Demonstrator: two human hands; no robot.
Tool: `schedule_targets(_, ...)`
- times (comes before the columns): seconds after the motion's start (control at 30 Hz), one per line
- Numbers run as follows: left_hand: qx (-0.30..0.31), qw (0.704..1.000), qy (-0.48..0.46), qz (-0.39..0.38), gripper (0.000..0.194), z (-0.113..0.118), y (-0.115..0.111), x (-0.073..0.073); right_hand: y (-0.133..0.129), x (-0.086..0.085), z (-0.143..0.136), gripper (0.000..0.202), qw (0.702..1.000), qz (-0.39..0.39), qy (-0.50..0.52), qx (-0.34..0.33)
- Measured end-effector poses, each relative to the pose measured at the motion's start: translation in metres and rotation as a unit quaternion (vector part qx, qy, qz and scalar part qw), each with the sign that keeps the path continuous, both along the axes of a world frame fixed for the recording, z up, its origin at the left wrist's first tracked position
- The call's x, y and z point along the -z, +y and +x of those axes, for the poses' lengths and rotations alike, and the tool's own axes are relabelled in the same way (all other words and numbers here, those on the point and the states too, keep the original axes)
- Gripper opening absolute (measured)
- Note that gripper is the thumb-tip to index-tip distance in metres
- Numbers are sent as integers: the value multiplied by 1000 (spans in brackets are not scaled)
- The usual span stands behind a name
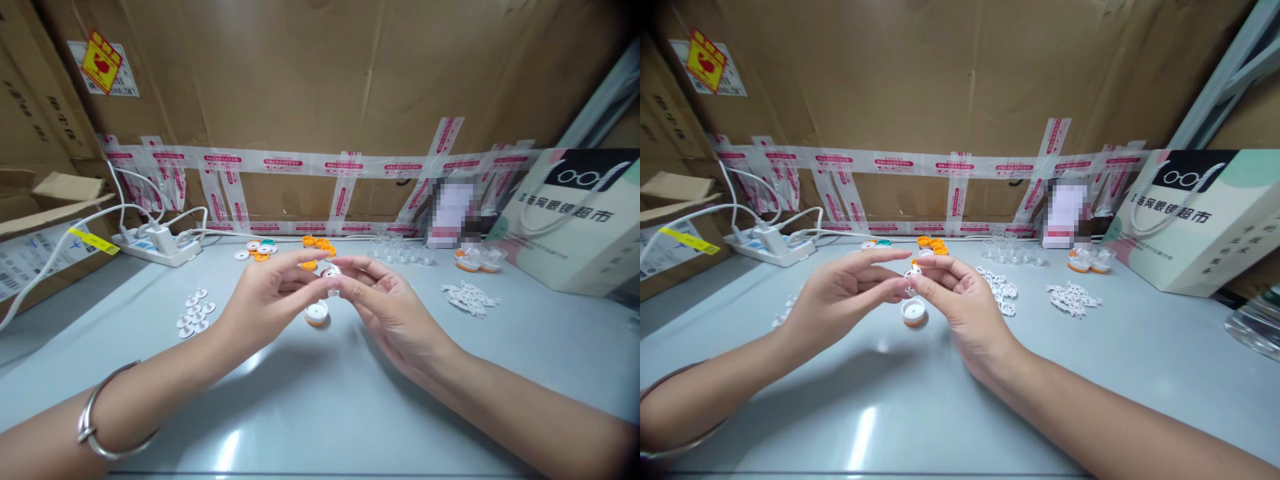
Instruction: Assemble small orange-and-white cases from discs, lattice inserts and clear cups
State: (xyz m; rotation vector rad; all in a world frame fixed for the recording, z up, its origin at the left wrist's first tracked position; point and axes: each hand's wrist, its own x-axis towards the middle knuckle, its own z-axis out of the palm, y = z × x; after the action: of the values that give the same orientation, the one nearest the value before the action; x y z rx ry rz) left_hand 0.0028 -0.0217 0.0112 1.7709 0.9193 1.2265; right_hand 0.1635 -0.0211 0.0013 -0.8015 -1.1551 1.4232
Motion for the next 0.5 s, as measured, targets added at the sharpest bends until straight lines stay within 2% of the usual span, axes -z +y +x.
schedule_targets(0.13,20,987,-109,-114,28,-11,9,-7,0,-6,5,28,999,-38,31,8)
schedule_targets(0.23,75,965,-178,-176,30,-19,14,-11,0,-10,9,29,997,-57,53,1)
schedule_targets(0.37,147,946,-197,-209,35,-20,10,-14,-2,-13,11,30,995,-72,66,-25)
schedule_targets(0.5,175,941,-193,-215,39,-19,4,-14,-5,-15,10,30,992,-85,79,-45)
